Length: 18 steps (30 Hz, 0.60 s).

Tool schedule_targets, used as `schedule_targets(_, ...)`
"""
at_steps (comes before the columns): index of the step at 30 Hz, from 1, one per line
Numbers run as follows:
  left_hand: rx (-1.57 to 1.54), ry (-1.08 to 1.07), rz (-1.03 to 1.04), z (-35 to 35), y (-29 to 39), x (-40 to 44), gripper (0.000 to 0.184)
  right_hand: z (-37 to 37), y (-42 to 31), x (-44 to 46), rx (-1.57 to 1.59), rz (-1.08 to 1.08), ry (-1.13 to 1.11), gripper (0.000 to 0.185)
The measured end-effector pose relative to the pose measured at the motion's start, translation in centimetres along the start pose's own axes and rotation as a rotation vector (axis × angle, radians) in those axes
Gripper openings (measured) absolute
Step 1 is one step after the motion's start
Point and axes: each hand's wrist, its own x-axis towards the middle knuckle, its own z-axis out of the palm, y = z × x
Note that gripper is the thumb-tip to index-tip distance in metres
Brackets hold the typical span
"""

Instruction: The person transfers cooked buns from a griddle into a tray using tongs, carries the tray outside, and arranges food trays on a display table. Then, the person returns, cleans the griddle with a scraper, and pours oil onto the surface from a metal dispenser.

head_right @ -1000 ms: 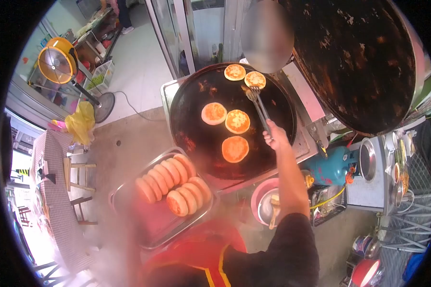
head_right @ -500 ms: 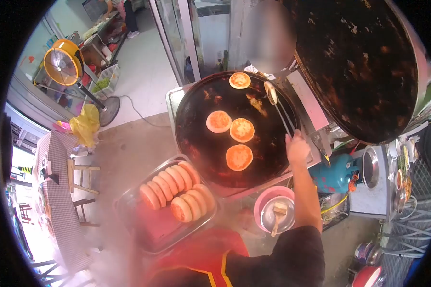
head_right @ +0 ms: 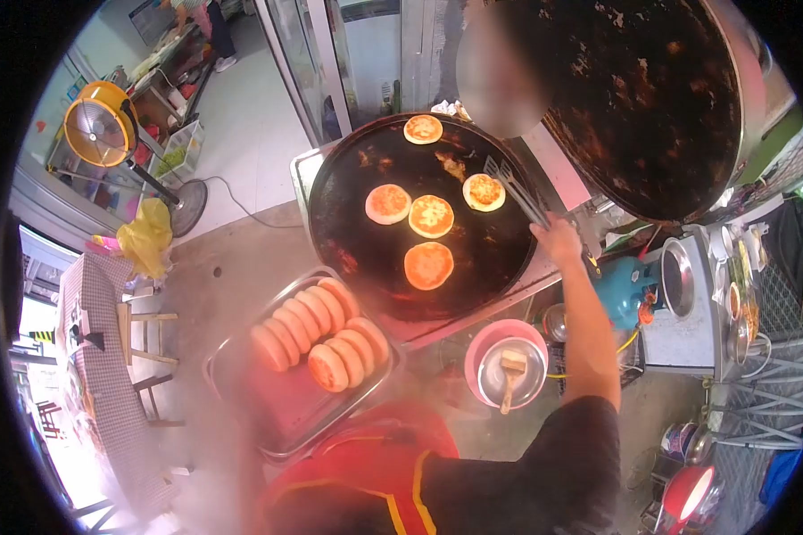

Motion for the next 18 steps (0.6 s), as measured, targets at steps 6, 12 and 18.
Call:
schedule_targets(6,0.087,0.037,0.059,-0.2,0.1,0.0,0.059,2.6,0.6,-0.3,0.081,-0.095,-0.007,0.054)
schedule_targets(12,0.061,0.065,0.041,0.1,0.2,-0.1,0.060,1.9,-0.9,0.5,0.459,0.014,-0.159,0.046)
schedule_targets(18,0.085,0.096,0.109,0.6,0.1,-0.4,0.058,9.6,-11.3,7.6,1.530,0.469,-0.602,0.022)
